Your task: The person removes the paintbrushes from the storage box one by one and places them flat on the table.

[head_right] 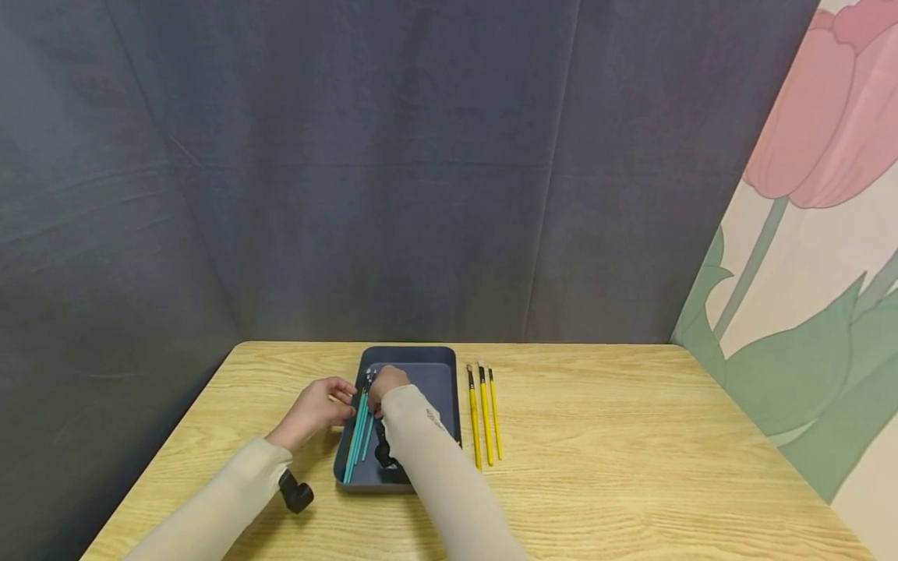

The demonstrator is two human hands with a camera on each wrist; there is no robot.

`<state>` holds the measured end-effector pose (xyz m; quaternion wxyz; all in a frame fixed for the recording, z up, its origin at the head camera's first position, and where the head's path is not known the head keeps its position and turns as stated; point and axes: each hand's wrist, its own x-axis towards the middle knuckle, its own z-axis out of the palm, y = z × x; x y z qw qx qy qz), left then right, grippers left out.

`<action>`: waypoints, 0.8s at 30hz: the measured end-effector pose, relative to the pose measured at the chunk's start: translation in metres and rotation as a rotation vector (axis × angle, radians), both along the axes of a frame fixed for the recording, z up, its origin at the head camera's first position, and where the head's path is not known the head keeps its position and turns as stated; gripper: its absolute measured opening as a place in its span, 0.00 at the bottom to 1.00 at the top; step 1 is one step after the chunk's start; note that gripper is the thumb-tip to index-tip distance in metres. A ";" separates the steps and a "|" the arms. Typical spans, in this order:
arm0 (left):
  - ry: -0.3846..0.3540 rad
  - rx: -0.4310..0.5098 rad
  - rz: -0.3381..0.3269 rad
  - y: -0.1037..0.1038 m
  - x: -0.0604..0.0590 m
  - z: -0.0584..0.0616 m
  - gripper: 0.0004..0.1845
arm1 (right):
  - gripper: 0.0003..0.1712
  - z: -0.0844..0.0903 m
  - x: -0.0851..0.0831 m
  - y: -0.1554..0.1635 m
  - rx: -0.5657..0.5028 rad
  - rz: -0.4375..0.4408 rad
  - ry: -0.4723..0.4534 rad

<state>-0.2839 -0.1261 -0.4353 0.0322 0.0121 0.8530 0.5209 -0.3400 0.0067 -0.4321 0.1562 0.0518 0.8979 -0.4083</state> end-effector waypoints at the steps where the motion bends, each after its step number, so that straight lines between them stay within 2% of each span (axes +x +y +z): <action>1: -0.002 -0.001 0.001 0.000 0.000 0.000 0.16 | 0.09 0.000 0.000 0.000 0.006 -0.002 -0.001; 14: -0.010 -0.007 0.005 0.000 0.000 -0.001 0.16 | 0.08 0.002 0.002 0.000 0.123 0.017 0.000; 18: -0.009 -0.014 0.011 0.000 0.000 -0.001 0.17 | 0.08 0.000 0.000 0.001 0.093 0.019 -0.005; 24: -0.007 -0.015 0.010 0.000 0.000 -0.001 0.17 | 0.11 -0.003 -0.005 0.006 -0.012 0.026 -0.019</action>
